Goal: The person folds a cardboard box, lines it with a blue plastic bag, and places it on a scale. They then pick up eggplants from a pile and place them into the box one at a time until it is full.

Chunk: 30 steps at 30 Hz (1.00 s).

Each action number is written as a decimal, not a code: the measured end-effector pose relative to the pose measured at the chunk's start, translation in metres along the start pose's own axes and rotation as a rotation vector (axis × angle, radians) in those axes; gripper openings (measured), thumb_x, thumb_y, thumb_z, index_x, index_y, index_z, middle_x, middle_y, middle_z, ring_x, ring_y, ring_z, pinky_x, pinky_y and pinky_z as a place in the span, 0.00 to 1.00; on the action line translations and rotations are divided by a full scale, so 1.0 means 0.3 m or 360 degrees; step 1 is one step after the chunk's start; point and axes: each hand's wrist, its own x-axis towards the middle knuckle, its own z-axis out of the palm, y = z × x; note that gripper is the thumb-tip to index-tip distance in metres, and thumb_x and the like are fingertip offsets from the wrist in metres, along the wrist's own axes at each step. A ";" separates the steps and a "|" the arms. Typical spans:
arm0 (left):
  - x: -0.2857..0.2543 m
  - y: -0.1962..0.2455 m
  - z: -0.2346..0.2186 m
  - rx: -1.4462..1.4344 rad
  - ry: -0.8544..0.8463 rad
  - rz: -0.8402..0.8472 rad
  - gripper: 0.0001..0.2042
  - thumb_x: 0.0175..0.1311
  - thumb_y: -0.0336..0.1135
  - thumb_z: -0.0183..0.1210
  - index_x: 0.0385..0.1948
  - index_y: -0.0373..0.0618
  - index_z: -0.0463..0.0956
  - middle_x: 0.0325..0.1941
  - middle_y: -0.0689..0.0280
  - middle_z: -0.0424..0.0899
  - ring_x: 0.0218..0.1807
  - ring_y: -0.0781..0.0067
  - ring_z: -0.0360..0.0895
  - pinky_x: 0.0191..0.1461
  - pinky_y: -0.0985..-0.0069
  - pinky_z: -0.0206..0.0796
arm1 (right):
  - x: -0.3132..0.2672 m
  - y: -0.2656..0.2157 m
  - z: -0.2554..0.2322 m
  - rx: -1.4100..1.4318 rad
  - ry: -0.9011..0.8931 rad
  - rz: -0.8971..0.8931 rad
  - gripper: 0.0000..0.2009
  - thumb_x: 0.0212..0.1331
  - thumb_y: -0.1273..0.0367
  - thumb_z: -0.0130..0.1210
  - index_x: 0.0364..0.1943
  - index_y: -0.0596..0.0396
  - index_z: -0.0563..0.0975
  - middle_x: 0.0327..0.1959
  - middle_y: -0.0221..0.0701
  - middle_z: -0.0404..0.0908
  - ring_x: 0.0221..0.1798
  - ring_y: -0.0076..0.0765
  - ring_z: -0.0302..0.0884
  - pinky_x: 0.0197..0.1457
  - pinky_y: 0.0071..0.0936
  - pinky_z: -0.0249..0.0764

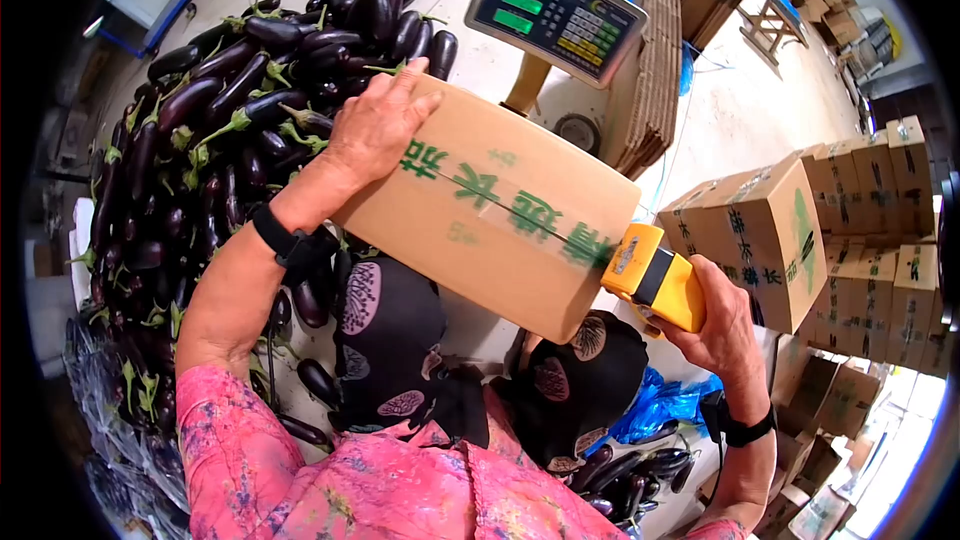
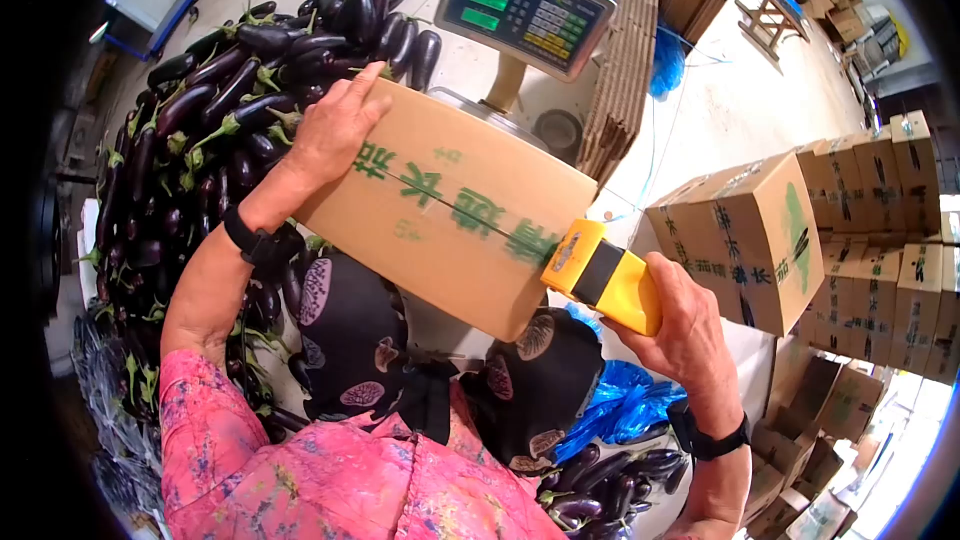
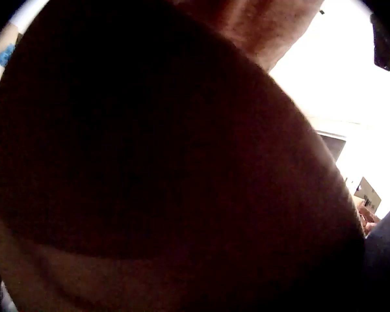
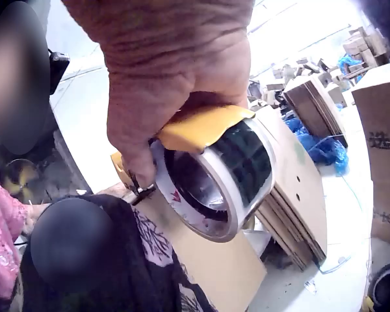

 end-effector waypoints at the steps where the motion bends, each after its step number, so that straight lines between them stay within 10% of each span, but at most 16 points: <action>1: 0.001 -0.019 -0.003 -0.0025 0.0031 0.0025 0.28 0.73 0.55 0.49 0.70 0.55 0.63 0.51 0.48 0.79 0.49 0.36 0.79 0.53 0.48 0.72 | -0.005 -0.010 0.015 0.0005 0.0036 -0.0019 0.32 0.48 0.59 0.73 0.54 0.58 0.71 0.38 0.44 0.79 0.40 0.54 0.81 0.43 0.41 0.77; 19: 0.017 0.021 0.009 -0.0158 0.0157 0.0168 0.24 0.74 0.50 0.50 0.67 0.52 0.68 0.48 0.50 0.80 0.50 0.45 0.79 0.55 0.57 0.70 | -0.121 0.386 0.583 0.0531 0.0350 0.0084 0.30 0.48 0.61 0.71 0.52 0.57 0.67 0.36 0.45 0.77 0.39 0.60 0.80 0.42 0.43 0.76; 30: 0.012 0.016 0.004 -0.0159 0.0102 0.0196 0.24 0.76 0.50 0.48 0.68 0.49 0.67 0.51 0.49 0.79 0.53 0.47 0.78 0.57 0.61 0.69 | -0.321 0.460 0.566 0.0174 0.0221 0.0225 0.32 0.50 0.60 0.71 0.54 0.59 0.67 0.41 0.45 0.75 0.45 0.57 0.78 0.46 0.44 0.77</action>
